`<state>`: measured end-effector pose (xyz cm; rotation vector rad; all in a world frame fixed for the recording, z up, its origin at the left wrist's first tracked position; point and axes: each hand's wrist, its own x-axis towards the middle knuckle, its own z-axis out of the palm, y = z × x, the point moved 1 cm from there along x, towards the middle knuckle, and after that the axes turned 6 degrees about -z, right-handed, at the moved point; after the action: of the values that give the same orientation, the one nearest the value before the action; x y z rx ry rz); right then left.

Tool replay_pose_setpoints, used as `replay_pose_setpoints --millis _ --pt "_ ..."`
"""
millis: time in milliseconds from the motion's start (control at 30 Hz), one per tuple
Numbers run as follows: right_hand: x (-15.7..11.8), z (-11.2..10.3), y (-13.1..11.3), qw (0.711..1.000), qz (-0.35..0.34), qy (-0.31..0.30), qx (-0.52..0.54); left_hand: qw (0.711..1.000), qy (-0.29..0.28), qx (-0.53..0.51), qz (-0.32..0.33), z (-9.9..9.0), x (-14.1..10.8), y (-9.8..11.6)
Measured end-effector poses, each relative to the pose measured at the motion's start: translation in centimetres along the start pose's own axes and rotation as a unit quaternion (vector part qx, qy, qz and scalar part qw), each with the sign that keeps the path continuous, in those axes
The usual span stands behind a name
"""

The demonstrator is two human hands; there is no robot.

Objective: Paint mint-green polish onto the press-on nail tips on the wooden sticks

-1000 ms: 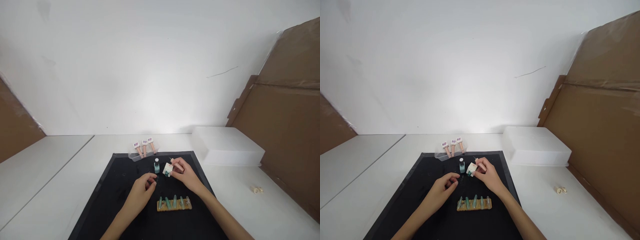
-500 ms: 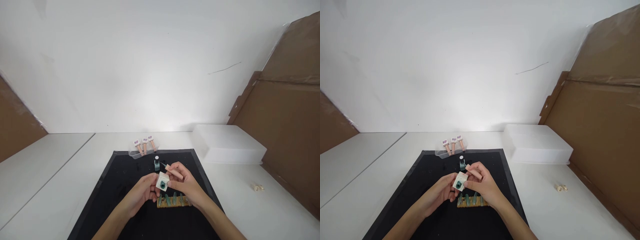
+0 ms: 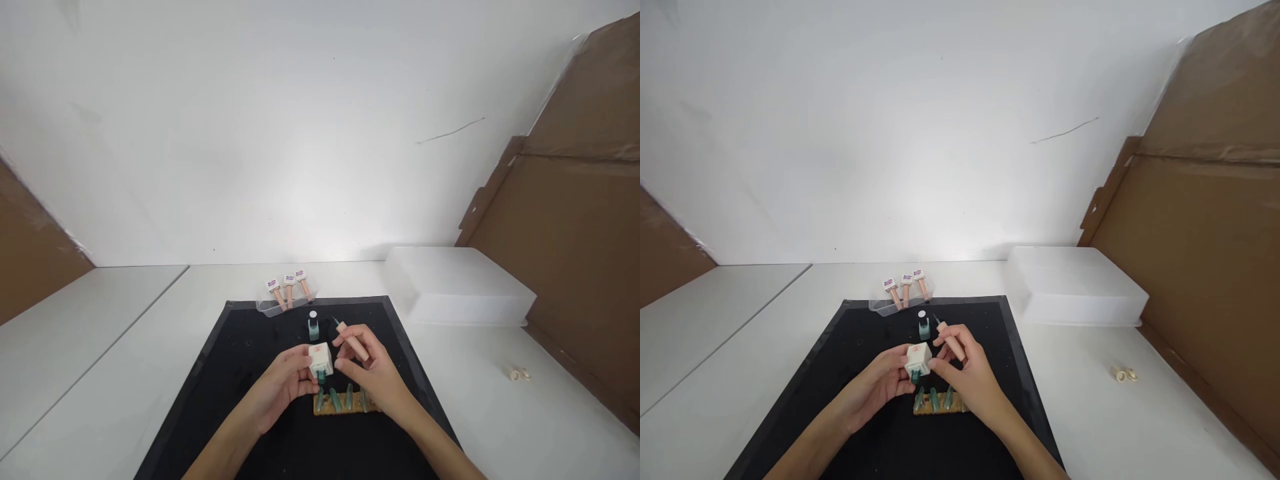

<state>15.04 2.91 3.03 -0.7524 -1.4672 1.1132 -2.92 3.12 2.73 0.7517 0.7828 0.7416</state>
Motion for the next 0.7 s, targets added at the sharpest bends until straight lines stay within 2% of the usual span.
replay_pose_setpoints --millis 100,333,500,700 --pt "-0.3 -0.7 -0.2 0.996 -0.028 0.018 -0.084 0.999 0.022 -0.027 0.032 -0.5 0.0 0.4" --pt "-1.5 -0.6 -0.7 0.985 -0.046 -0.078 -0.144 0.992 0.062 -0.065 0.093 -1.0 -0.1 1.4" --pt "-1.7 -0.1 -1.2 0.968 -0.065 -0.108 -0.216 0.99 0.07 -0.067 0.099 -0.7 -0.2 1.6" --pt "-1.4 0.1 -1.5 0.957 -0.097 -0.096 -0.257 0.992 0.061 -0.051 0.102 -0.5 -0.4 1.4"
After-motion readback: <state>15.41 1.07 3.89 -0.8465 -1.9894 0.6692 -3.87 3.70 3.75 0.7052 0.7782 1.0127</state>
